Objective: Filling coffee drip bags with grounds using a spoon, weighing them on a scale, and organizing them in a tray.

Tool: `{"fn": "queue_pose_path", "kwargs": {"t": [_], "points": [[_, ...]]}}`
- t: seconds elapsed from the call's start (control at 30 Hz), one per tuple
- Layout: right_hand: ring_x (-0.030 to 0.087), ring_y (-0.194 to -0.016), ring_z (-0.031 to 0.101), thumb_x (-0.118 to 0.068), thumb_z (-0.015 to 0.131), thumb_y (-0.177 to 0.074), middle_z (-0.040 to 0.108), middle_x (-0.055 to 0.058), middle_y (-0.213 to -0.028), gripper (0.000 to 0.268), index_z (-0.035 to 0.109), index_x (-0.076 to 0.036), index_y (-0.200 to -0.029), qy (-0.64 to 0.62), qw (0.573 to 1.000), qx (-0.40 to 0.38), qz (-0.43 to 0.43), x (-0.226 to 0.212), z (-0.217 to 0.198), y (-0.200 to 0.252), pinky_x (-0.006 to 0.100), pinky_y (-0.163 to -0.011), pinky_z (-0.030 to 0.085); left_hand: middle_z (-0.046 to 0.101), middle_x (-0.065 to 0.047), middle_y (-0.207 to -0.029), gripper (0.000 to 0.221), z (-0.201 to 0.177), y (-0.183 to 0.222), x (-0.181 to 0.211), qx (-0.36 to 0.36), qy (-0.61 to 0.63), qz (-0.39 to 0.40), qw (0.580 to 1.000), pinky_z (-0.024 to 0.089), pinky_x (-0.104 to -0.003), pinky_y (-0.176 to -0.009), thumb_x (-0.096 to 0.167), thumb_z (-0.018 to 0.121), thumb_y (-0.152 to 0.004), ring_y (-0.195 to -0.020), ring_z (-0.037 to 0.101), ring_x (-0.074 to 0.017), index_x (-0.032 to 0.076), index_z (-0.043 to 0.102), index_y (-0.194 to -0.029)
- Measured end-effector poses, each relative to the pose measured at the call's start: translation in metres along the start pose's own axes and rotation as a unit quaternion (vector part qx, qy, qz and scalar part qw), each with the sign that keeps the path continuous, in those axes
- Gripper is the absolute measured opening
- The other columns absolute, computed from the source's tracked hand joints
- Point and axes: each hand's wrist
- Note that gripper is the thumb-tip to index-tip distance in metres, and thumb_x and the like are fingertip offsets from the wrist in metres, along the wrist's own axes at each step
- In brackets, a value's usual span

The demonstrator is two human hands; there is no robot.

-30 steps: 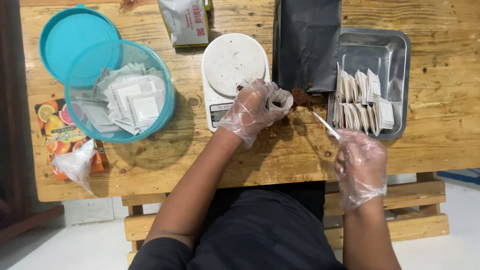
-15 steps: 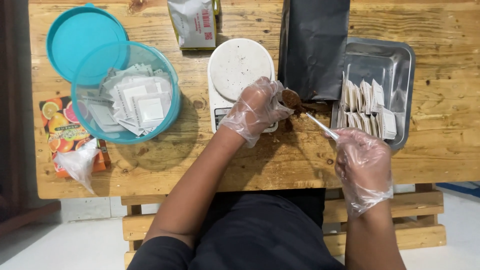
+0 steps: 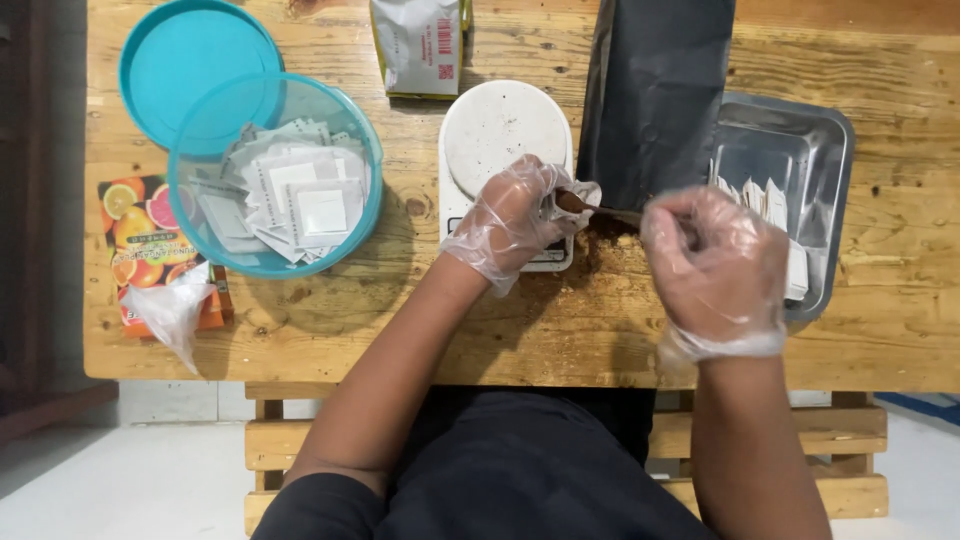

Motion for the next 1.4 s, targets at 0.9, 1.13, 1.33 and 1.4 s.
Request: {"fn": "queue_pose_path", "kwargs": {"t": [0.9,1.13,1.33,1.4], "points": [[0.040,-0.057,0.064,-0.001,0.065,-0.102,0.063,0.014,-0.062,0.024,0.067,-0.002,-0.078,-0.154,0.942,0.032,-0.297,-0.012,0.067,-0.074,0.042,-0.043,0.051,0.062,-0.015,-0.090,0.036,-0.021,-0.003,0.014,0.016,-0.005,-0.084,0.996,0.062,-0.041,-0.074,0.031,0.082,-0.084,-0.084,0.069,-0.0293,0.001,0.068,-0.097],[0.025,-0.047,0.059,0.013,0.060,-0.100,0.058,0.014,-0.056,0.030,0.063,0.003,-0.071,-0.182,0.894,0.100,-0.397,-0.028,0.050,-0.079,0.031,-0.042,0.051,0.061,-0.012,-0.087,0.042,-0.012,0.002,-0.003,0.033,0.002,-0.075,0.997,0.061,-0.037,-0.072,0.042,0.079,-0.086,-0.081,0.067,-0.0260,0.003,0.069,-0.098],[0.023,-0.048,0.054,0.005,0.056,-0.105,0.058,0.013,-0.059,0.026,0.066,0.002,-0.080,-0.278,0.885,0.151,-0.341,0.008,0.076,-0.071,0.034,-0.046,0.050,0.060,-0.012,-0.086,0.052,-0.010,0.008,-0.007,0.051,0.002,-0.077,0.996,0.060,-0.036,-0.071,0.053,0.076,-0.087,-0.078,0.065,-0.0237,0.003,0.068,-0.099],[0.023,-0.050,0.055,0.004,0.056,-0.106,0.060,0.014,-0.063,0.026,0.066,0.003,-0.082,-0.293,0.882,0.167,-0.330,0.014,0.072,-0.069,0.036,-0.048,0.051,0.060,-0.012,-0.086,0.052,-0.011,0.009,-0.007,0.058,0.004,-0.076,0.995,0.060,-0.036,-0.070,0.051,0.079,-0.085,-0.078,0.065,-0.0240,0.003,0.068,-0.099]]}}
Point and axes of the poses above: each hand's wrist, its own y-axis away from the middle knuckle, its own z-axis out of the palm, x = y × z
